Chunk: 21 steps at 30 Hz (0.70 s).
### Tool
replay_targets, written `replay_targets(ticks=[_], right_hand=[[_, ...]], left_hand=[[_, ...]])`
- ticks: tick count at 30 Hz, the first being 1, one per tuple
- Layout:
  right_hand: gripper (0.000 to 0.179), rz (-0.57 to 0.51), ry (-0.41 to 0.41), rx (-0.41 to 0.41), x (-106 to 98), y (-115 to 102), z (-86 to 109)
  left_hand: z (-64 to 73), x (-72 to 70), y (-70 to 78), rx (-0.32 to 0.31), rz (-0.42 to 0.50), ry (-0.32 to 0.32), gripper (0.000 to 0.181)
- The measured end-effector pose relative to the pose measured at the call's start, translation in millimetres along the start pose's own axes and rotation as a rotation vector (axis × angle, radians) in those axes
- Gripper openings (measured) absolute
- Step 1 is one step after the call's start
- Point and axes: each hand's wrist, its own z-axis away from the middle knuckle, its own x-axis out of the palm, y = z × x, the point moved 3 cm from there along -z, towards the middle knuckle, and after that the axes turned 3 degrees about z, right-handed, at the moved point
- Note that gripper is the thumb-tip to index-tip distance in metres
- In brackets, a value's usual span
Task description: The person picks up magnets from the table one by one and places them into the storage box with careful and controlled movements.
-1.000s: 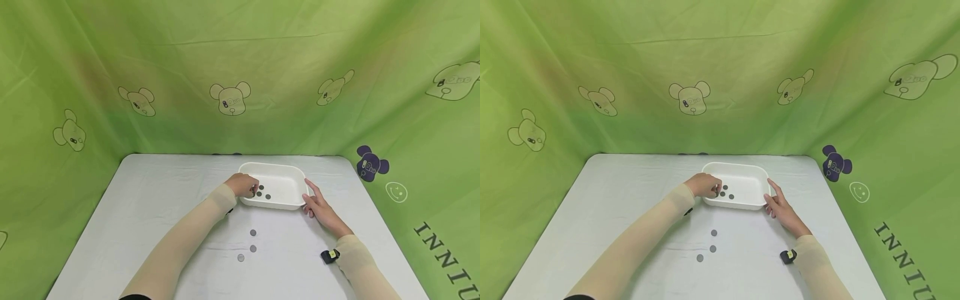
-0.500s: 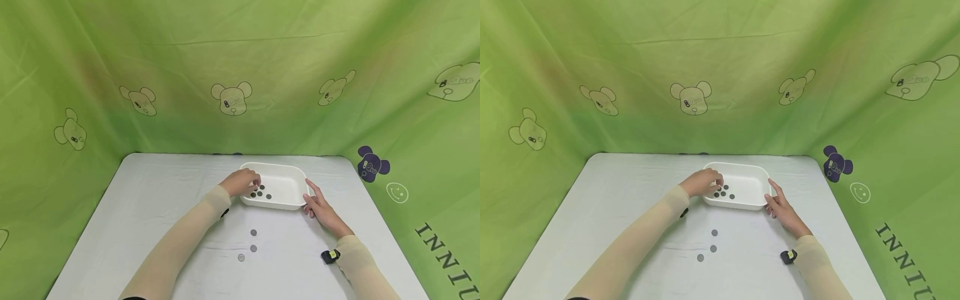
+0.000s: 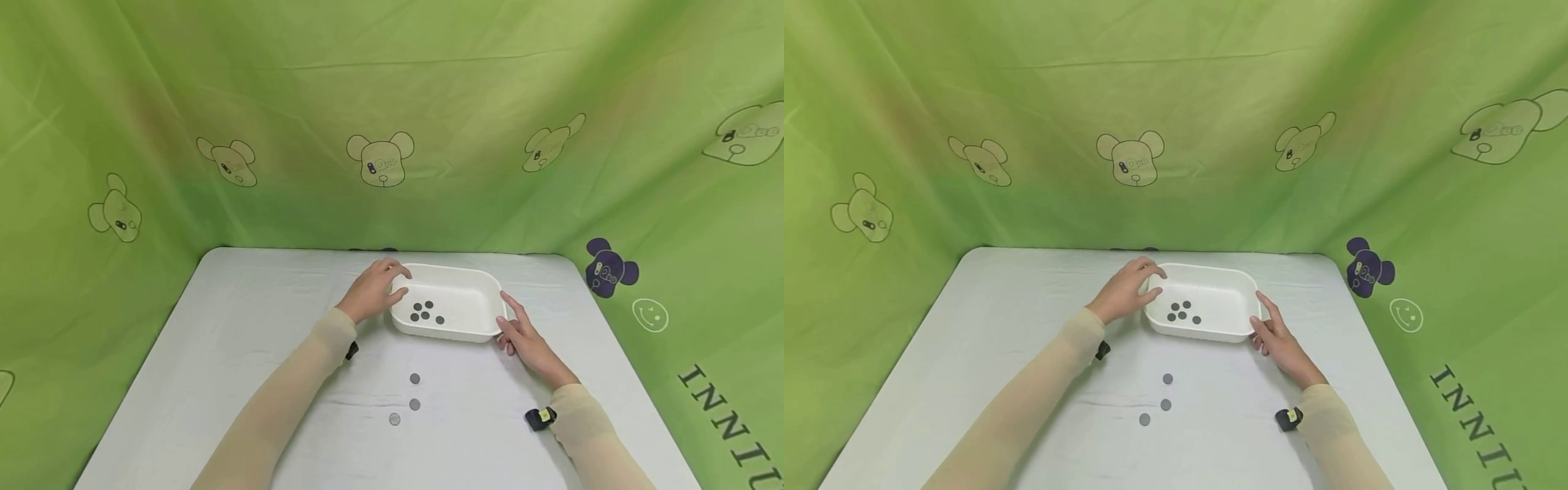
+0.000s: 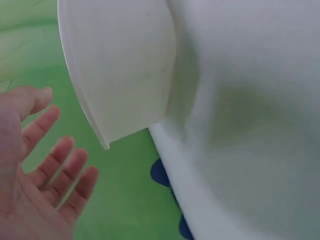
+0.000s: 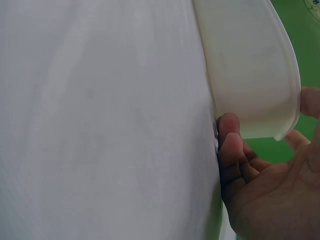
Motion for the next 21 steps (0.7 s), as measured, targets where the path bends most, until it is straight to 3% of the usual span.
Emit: replay_targets(ticks=[5,12,16,21], right_hand=[[0.072,-0.002,0.001,0.0,-0.9,-2.1,0.4],[0.071,0.0,0.006,0.003,-1.2,-5.5,1.8],[0.072,-0.003,0.002,0.01,0.0,-4.8,2.2],[0.072,-0.001,0.004,0.014,0.6,-3.2,0.7]], left_hand=[[9.4,4.2,-14.1,-0.111,0.113,-0.012,0.045],[25.2,11.8,-30.8,-0.21,0.307,-0.061,0.052],[30.2,17.1,-38.3,-0.204,0.402,-0.091,0.054],[32.8,26.0,-45.7,-0.196,0.611,-0.158,0.06]])
